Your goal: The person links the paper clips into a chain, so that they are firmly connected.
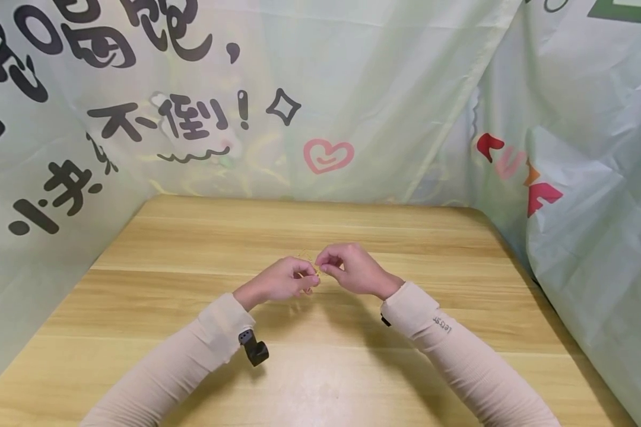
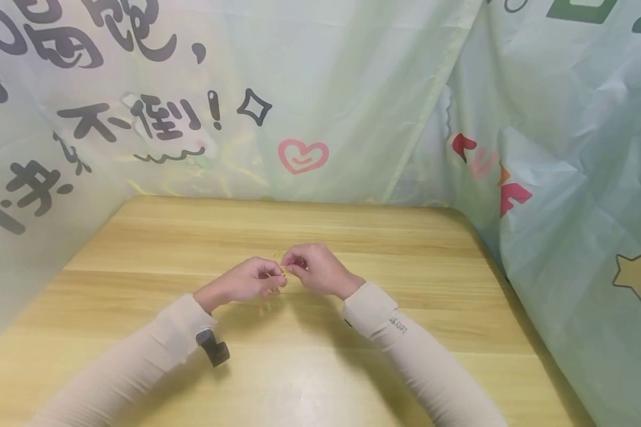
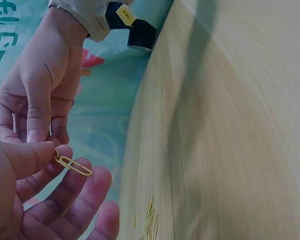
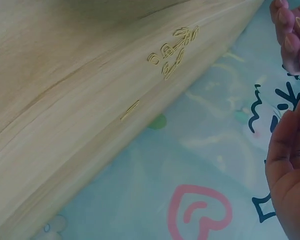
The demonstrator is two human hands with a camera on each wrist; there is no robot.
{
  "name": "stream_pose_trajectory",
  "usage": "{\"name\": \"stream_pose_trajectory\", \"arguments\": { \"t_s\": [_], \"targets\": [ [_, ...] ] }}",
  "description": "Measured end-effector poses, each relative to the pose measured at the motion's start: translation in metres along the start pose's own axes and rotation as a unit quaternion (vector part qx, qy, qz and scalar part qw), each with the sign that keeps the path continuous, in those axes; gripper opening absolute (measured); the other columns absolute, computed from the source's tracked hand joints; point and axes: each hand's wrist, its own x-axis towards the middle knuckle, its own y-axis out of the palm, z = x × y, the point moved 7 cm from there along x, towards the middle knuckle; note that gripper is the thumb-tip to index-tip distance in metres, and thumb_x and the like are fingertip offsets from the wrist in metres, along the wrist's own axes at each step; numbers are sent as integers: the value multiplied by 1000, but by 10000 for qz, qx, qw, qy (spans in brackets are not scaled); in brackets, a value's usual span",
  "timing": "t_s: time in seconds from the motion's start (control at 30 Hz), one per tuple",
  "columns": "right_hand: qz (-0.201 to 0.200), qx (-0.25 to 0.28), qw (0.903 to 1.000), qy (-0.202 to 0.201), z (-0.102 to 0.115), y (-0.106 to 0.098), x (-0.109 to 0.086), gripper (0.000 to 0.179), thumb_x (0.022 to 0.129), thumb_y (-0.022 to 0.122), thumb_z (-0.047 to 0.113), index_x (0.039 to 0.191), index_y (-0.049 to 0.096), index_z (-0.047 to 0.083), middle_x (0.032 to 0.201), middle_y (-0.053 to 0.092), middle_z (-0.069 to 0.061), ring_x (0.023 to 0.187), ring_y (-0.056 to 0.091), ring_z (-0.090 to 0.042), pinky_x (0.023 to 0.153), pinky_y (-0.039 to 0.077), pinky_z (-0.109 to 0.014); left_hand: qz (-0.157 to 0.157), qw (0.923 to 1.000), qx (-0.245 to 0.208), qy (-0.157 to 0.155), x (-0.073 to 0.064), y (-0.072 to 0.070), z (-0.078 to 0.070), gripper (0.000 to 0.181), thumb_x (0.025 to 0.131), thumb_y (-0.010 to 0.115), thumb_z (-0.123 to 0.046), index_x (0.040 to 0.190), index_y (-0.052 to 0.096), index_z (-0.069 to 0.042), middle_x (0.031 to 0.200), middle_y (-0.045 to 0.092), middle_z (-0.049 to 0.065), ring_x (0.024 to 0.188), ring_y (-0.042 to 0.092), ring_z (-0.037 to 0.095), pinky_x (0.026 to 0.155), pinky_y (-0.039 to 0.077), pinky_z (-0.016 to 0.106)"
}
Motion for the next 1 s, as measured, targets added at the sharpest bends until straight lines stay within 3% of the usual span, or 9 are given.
{"name": "stream_pose_trajectory", "arguments": {
  "t_s": [0.33,0.63,1.0],
  "targets": [
    [-25,-41,9975,704,-27,0,4,6,92,66,7,96,70,6,87,68,-1,76,61,-11,69,52,-28,-35,9999,74,-81,-4,-6,7,20,100,55,-17,100,65,1,104,65,16,88,66,21,77,55,43],
    [5,-298,9912,1288,-62,3,7,12,92,63,5,102,67,-1,90,68,-5,81,63,-18,70,53,-33,-94,9999,-25,-107,-7,-8,11,20,100,57,-17,99,66,0,103,66,15,85,64,18,75,54,45],
    [527,-678,9780,1902,-98,15,14,30,94,62,10,123,62,1,124,62,-15,110,60,-34,90,50,-45,-115,9994,-218,-249,-10,-9,12,20,99,57,-18,99,67,0,110,65,14,87,63,19,75,54,43]
  ]
}}
